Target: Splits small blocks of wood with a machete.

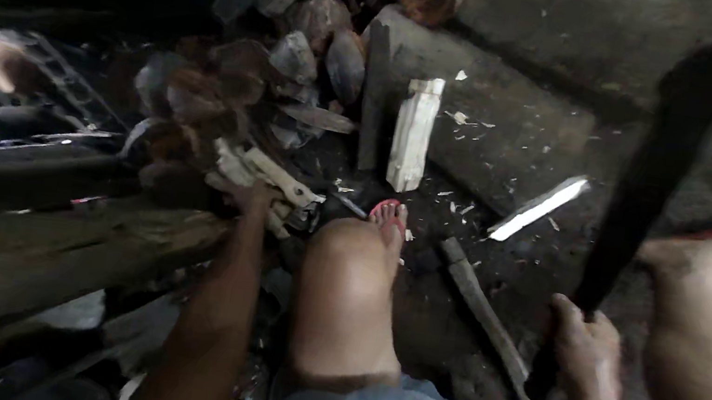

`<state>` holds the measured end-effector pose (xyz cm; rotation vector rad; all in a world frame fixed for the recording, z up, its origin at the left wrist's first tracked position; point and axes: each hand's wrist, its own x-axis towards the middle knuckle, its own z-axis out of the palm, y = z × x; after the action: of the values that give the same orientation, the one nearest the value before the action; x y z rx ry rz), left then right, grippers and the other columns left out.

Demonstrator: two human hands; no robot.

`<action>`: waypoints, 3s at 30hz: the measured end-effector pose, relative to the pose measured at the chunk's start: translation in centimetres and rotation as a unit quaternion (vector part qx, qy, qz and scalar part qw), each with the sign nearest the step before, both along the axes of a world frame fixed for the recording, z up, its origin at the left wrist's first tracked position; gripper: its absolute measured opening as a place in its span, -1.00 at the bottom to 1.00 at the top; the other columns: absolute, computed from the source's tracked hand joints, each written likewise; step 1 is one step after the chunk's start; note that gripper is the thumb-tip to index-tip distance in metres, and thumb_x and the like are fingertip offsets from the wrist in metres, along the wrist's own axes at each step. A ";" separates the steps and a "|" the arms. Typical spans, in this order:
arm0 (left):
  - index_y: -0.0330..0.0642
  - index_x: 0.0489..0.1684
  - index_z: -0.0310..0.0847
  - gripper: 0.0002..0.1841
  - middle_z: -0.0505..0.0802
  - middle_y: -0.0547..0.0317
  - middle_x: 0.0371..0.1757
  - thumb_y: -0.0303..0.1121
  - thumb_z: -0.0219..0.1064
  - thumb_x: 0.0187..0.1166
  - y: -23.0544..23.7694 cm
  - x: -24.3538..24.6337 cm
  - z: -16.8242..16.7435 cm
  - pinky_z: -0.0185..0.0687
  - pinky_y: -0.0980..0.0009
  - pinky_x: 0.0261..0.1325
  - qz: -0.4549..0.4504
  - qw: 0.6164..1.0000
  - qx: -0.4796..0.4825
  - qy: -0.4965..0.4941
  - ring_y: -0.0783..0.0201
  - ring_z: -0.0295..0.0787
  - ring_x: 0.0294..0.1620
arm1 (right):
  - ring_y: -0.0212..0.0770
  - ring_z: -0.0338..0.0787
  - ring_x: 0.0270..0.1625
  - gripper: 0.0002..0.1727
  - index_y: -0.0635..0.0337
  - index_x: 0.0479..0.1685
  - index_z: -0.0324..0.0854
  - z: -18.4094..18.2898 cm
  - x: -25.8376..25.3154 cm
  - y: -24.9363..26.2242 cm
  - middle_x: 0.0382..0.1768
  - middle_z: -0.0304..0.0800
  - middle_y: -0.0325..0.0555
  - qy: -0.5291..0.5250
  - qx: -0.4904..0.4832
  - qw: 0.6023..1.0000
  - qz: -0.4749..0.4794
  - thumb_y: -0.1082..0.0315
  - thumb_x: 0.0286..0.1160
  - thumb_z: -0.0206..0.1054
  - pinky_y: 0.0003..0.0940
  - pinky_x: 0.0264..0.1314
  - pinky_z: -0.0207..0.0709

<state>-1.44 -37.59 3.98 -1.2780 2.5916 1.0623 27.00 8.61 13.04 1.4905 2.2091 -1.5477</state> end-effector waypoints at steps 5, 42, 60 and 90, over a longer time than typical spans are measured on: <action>-0.24 0.91 -0.09 0.08 0.25 -0.39 0.80 0.15 0.46 0.49 4.1 -4.1 4.3 0.12 -0.12 0.81 -0.224 0.964 -0.110 0.093 -0.24 0.18 0.82 | -0.30 0.59 -0.62 -0.62 0.14 -0.12 0.69 -0.9 0.2 0.8 -0.59 0.60 -0.23 -0.066 0.025 0.997 -0.002 0.01 0.72 0.19 -0.21 -0.51 0.57; -0.10 0.57 0.52 -0.38 0.73 -0.13 0.41 -0.12 0.48 0.50 55.4 5.7 -0.4 0.69 -0.22 0.29 -0.733 0.679 -0.025 -0.027 -0.13 0.79 0.27 | -0.54 0.60 -0.68 -0.62 0.13 -0.12 0.72 -4.1 3.0 6.6 -0.66 0.63 -0.44 0.183 0.100 0.969 -0.129 0.05 0.76 0.11 -0.53 -0.65 0.56; -0.08 0.58 0.58 -0.41 0.78 0.02 0.44 -0.17 0.53 0.53 44.5 -1.5 3.3 0.55 -0.09 0.56 -0.676 0.731 0.043 0.079 -0.01 0.73 0.44 | -0.32 0.67 -0.63 -0.53 0.25 -0.05 0.70 0.5 -8.8 1.2 -0.63 0.67 -0.20 0.274 0.316 0.907 0.055 0.10 0.83 -0.05 -0.29 -0.59 0.61; -0.08 0.73 0.38 -0.41 0.63 -0.19 0.58 -0.51 0.24 0.64 40.9 2.2 5.1 0.53 -0.22 0.53 -0.566 0.822 0.055 0.006 -0.20 0.61 0.54 | 0.09 0.85 0.06 -0.60 0.21 0.40 0.66 -1.0 -12.6 4.4 0.00 0.86 0.18 -0.062 0.084 0.992 0.064 0.23 0.84 0.06 0.09 0.22 0.63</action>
<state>0.74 3.34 9.07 0.3813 2.4874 0.8608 14.42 13.05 12.07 1.4110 2.3589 -1.2249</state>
